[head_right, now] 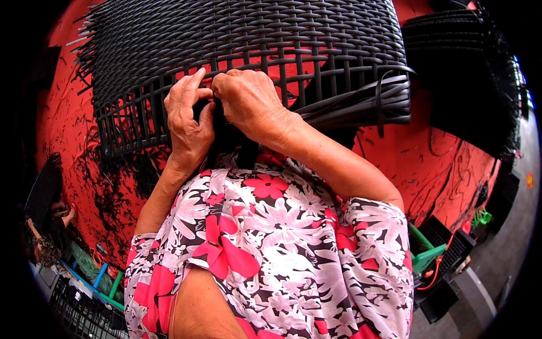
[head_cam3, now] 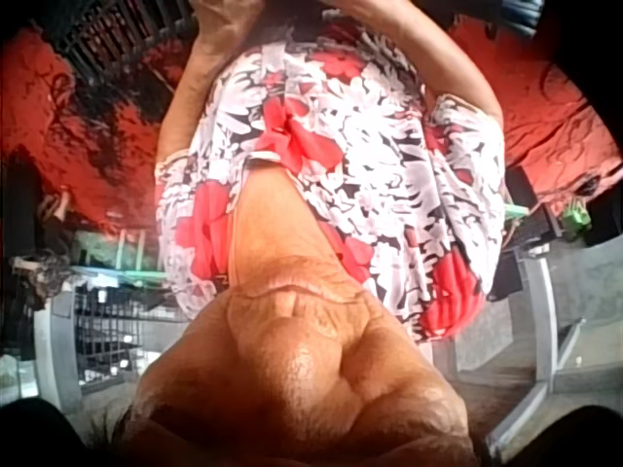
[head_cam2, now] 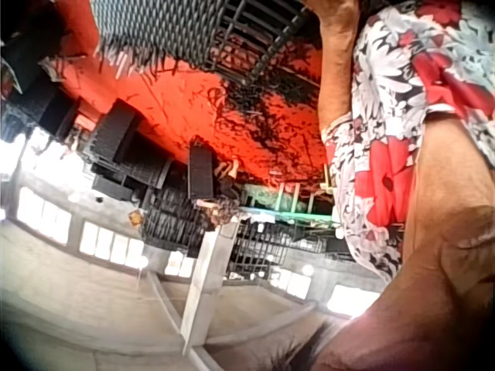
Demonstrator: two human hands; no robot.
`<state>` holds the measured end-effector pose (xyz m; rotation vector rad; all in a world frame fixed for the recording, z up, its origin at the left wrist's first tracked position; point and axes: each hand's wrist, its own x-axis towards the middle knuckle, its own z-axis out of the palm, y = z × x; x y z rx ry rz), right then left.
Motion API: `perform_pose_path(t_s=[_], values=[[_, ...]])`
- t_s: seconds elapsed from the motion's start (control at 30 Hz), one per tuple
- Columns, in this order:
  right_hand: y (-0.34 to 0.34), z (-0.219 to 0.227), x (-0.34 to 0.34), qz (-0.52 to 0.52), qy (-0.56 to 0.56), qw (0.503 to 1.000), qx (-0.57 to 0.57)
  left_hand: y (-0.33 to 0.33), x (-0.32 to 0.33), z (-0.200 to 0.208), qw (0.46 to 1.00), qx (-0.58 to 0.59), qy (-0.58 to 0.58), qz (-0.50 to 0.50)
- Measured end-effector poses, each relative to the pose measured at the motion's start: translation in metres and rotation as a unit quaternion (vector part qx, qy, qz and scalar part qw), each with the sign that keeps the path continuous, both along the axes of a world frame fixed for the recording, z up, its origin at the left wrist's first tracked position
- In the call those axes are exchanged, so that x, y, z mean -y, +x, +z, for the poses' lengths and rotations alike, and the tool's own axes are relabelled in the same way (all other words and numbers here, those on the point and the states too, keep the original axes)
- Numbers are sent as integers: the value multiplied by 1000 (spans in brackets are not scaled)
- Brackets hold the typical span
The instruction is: The person weaves a black synthetic strip through the frame of a piece of furniture, pulling it tight and tucking the end into the existing weave. The person then turns the furniture piece over and repeats the weaving process on another section.
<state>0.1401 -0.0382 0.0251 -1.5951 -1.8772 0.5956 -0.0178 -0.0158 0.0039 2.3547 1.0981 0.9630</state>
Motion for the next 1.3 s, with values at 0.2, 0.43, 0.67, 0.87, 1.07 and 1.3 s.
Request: perform_pose_path(t_s=[0.2, 0.43, 0.67, 0.87, 1.07, 1.3], values=[[9, 6, 6, -29, 4, 999, -24, -2, 0, 0, 1000, 14, -17, -7], [8, 6, 10, -19, -4, 999, 26, 4, 5, 4, 999, -17, -37, -9], [9, 6, 14, -18, -3, 999, 37, 8, 6, 5, 999, 12, -33, -2], [-3, 4, 3, 3, -11, 998, 64, 8, 6, 1, 1000, 20, -8, 9], [-6, 1, 5, -12, 2, 1000, 8, -1, 5, 5, 988, 86, -124, 33], [-15, 19, -1, 59, -41, 969, -237, -21, -3, 62, 963, 241, -120, -20]])
